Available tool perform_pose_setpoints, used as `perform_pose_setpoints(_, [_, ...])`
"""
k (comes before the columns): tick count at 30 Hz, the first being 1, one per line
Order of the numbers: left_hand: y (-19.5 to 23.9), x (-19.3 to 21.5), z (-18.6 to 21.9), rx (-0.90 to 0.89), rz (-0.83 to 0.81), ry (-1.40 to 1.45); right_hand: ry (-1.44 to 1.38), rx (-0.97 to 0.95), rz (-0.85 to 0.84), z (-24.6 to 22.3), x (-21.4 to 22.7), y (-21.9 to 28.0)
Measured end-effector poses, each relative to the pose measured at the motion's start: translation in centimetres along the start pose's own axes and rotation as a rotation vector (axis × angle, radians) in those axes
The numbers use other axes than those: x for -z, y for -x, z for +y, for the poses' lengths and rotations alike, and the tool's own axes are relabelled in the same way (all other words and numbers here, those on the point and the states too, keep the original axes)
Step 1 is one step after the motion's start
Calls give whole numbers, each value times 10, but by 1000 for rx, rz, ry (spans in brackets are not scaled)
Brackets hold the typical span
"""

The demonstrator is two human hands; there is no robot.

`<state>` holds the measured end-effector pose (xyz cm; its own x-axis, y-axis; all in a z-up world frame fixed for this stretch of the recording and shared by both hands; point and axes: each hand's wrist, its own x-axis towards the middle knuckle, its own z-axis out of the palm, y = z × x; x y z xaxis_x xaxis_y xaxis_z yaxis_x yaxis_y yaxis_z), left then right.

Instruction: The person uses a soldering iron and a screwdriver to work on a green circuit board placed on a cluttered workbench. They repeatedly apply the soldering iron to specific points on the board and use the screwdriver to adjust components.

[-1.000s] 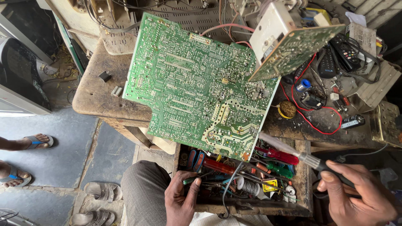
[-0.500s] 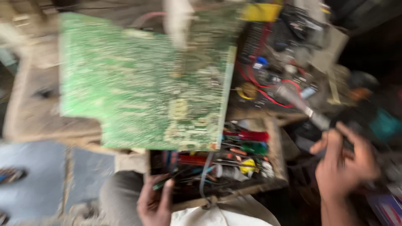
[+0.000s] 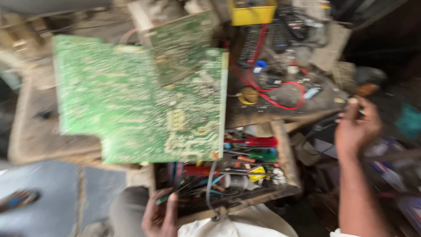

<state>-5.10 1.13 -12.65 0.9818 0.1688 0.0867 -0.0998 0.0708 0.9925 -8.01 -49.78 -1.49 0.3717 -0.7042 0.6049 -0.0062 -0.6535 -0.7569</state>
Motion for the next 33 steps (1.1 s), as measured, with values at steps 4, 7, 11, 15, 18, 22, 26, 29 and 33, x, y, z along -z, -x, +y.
perform_pose_setpoints(4, [6,0,31,88,-18,47,402,371,-61,25,-13,-7])
perform_pose_setpoints(7, [8,1,57,37,-88,45,491,403,-129,-1,-14,5])
perform_pose_setpoints(11, [9,-15,85,-266,-251,-7,357,324,-210,-96,-8,54])
perform_pose_setpoints(15, [13,-53,107,-256,-447,51,-166,343,-857,-177,-12,138])
perform_pose_setpoints(18, [13,-77,114,-585,-463,-22,-209,281,-1000,-185,-25,182])
perform_pose_setpoints(22, [12,-76,119,-469,-591,-127,-74,437,-906,-160,-30,199])
perform_pose_setpoints(26, [5,-62,128,-414,-515,-260,60,406,-835,-138,-37,188])
perform_pose_setpoints(29, [3,-40,143,-267,-367,-220,203,499,-728,-131,-41,175])
perform_pose_setpoints(33, [-14,-5,141,-372,-146,-291,385,473,-586,-131,-40,173])
